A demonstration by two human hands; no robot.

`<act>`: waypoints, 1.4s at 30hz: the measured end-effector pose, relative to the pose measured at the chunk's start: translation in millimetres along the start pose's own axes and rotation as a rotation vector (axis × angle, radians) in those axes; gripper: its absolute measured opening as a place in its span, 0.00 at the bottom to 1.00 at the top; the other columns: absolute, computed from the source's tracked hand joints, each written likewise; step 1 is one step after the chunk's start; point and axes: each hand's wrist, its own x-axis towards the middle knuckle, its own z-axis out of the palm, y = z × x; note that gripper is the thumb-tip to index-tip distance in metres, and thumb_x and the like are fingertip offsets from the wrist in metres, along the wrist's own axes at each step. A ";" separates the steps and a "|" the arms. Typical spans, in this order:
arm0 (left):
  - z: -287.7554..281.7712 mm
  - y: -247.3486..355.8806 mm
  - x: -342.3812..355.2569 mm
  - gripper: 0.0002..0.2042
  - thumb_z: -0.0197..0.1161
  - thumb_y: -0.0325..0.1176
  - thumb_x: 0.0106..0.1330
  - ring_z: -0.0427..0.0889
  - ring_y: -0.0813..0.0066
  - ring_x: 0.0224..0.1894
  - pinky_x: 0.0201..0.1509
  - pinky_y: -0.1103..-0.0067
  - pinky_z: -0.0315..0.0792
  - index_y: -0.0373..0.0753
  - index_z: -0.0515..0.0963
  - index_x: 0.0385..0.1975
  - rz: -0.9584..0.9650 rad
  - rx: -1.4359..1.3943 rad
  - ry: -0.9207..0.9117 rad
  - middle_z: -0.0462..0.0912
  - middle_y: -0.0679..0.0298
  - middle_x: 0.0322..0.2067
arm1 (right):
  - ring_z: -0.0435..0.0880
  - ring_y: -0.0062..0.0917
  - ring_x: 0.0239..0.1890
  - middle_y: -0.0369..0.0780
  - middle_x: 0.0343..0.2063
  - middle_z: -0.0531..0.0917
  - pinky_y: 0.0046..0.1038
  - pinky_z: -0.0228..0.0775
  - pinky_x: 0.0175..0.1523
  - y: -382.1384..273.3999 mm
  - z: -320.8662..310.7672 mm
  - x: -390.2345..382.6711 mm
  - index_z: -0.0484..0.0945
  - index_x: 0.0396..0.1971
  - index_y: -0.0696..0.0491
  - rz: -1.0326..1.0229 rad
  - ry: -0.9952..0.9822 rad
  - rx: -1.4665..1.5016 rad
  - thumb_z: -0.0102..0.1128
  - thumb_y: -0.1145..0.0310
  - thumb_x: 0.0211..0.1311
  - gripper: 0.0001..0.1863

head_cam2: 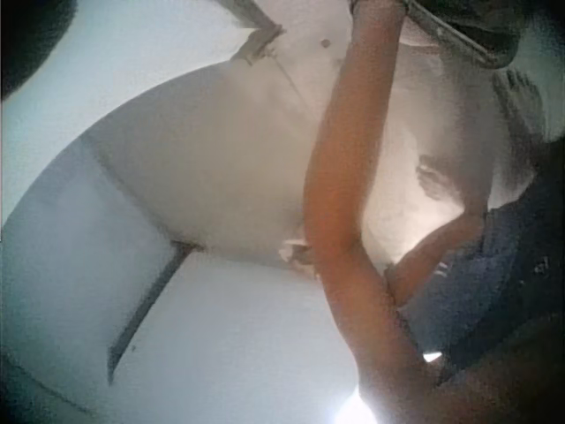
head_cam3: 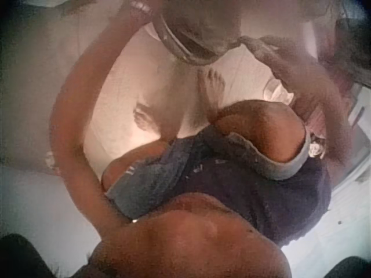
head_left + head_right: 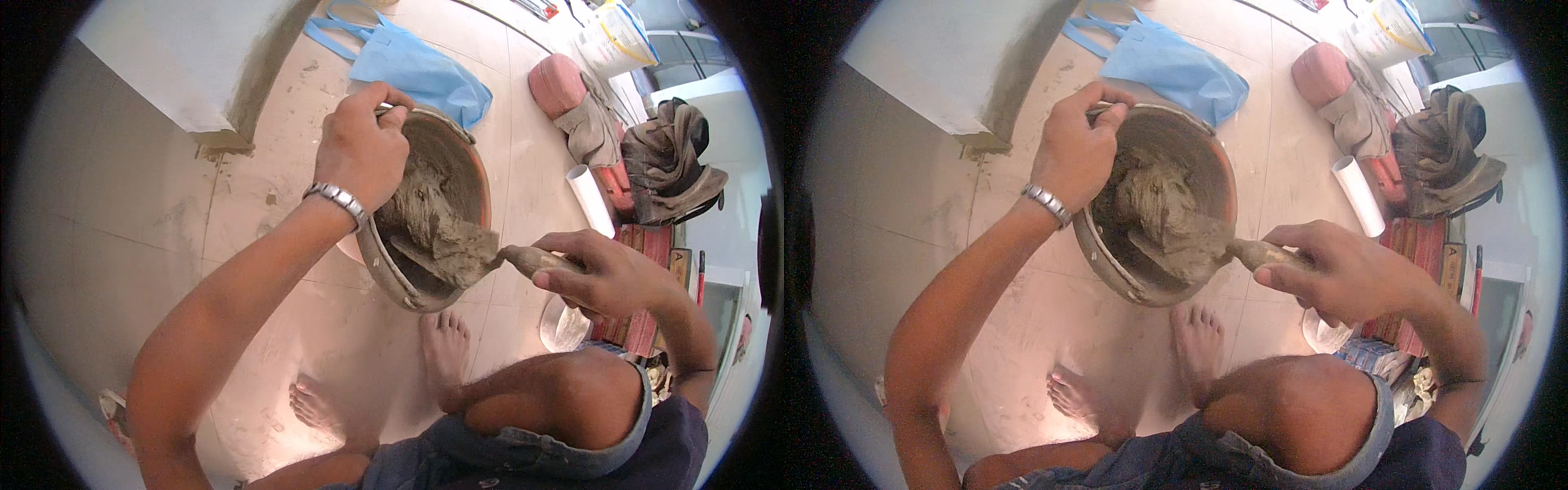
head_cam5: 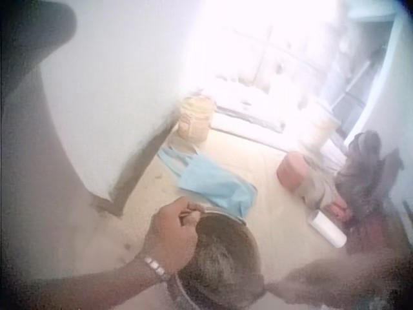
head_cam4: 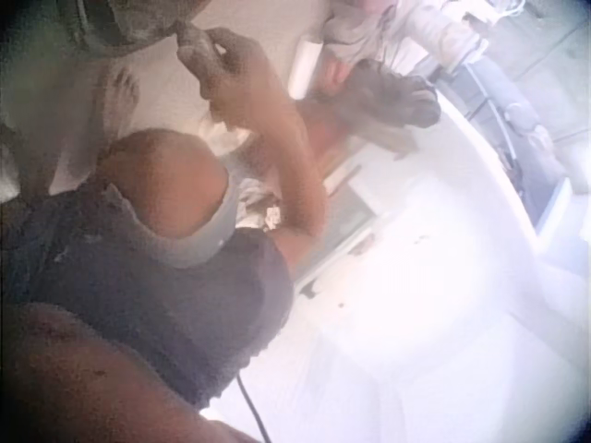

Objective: The person mixes cement in a bucket using a trowel, then scoops and applies the cement to the floor near a wall using a trowel and a larger flat tool. The person smooths the applied cement along the base of the wall.

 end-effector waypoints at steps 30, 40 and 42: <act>19.9 2.9 -38.3 0.04 0.59 0.26 0.66 0.85 0.57 0.31 0.36 0.70 0.75 0.38 0.81 0.37 0.206 -0.233 0.106 0.84 0.52 0.28 | 0.76 0.22 0.18 0.41 0.21 0.78 0.30 0.70 0.25 65.8 54.3 85.2 0.76 0.56 0.57 -0.350 -0.050 0.060 0.59 0.60 0.69 0.22; -14.6 -21.9 -42.3 0.05 0.57 0.28 0.71 0.67 0.89 0.25 0.29 0.85 0.64 0.37 0.79 0.39 0.046 -0.295 0.059 0.80 0.71 0.26 | 0.67 0.16 0.09 0.35 0.21 0.73 0.18 0.60 0.11 55.6 106.5 103.4 0.71 0.54 0.57 0.173 -0.805 1.559 0.46 0.49 0.74 0.25; -19.2 -26.6 -45.4 0.05 0.56 0.28 0.71 0.68 0.88 0.26 0.30 0.85 0.65 0.37 0.79 0.40 0.041 -0.293 0.081 0.80 0.71 0.26 | 0.66 0.16 0.09 0.37 0.22 0.73 0.17 0.60 0.10 48.9 103.4 101.8 0.67 0.59 0.59 0.125 -1.091 1.999 0.41 0.49 0.76 0.27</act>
